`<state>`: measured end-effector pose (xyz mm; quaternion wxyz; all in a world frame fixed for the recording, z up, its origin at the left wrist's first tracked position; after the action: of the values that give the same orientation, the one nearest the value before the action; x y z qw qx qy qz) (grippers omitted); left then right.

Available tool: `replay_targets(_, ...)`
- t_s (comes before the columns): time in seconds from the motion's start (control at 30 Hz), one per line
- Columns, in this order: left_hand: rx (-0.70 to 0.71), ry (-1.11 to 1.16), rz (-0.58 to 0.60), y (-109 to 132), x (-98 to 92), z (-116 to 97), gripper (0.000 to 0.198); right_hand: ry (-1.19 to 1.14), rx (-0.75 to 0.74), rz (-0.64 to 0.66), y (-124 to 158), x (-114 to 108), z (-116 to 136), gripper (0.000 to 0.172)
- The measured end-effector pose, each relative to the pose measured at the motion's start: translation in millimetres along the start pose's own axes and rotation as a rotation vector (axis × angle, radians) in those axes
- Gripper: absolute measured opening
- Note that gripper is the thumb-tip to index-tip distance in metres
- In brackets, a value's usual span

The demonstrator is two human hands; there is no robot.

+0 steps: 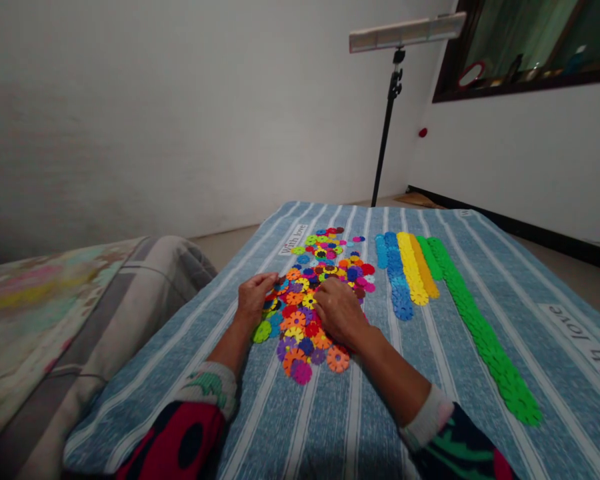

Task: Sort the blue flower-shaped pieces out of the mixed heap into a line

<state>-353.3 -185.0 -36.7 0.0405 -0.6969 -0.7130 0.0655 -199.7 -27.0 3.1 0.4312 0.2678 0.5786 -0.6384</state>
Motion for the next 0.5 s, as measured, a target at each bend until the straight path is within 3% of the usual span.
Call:
replay_targets(0.27,0.017,-0.021,0.021,0,1.8,1,0.034,0.08,0.07,0.107,-19,28,-5,0.016)
replay_targets(0.5,0.034,-0.069,0.028,-3,2.0,1,0.034,-0.16,0.16,0.009,-24,26,-11,0.005)
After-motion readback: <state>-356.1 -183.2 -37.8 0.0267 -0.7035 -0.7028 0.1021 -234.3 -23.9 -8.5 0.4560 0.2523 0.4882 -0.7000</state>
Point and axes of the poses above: each hand's wrist, its own y-axis away from the middle knuckle, its own x-axis out of the palm, z = x × y, the point moved 7 cm from there along -y, towards the middle knuckle, and after that the axes turned 7 degrees about -z, right-handed, at the moved point
